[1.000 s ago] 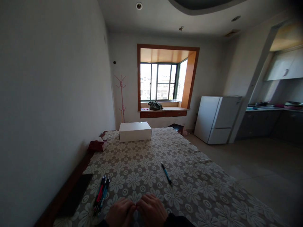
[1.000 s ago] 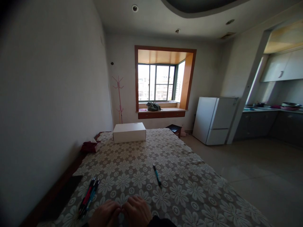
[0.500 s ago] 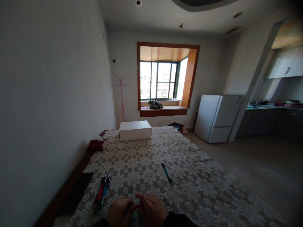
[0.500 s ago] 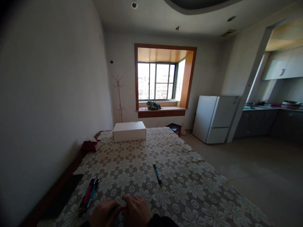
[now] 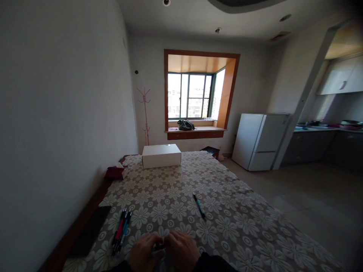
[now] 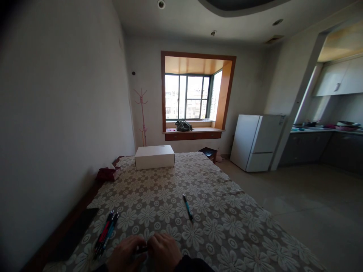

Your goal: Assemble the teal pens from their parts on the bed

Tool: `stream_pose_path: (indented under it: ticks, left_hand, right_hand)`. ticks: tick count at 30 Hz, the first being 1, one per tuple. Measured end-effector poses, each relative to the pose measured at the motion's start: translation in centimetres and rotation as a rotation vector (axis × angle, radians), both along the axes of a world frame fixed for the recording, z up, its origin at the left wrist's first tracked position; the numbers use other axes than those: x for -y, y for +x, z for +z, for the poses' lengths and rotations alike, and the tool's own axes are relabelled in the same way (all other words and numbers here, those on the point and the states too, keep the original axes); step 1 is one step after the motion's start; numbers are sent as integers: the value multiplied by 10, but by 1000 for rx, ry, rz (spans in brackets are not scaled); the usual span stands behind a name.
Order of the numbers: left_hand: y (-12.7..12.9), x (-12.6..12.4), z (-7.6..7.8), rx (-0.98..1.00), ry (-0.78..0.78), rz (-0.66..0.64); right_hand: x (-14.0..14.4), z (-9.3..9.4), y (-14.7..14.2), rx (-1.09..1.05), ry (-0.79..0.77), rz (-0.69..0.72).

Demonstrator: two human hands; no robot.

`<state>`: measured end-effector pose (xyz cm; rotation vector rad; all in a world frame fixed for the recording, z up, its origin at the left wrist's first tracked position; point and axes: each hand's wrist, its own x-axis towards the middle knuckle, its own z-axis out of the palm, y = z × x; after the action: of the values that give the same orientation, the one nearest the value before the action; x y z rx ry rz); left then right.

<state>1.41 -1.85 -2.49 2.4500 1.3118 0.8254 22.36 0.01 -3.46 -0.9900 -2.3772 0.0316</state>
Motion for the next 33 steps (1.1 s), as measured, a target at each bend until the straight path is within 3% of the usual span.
stream_pose_path:
  ticks: [9,20,33]
  left_hand:
    - [2,3,5,-68,55,27]
    - [2,3,4,19,33,33]
    - [2,0,0,-61,100,67]
  right_hand:
    - [6,15,0,16,-23,55]
    - [3,9,2,25,-69,21]
    - [0,6,1,30,-33,4]
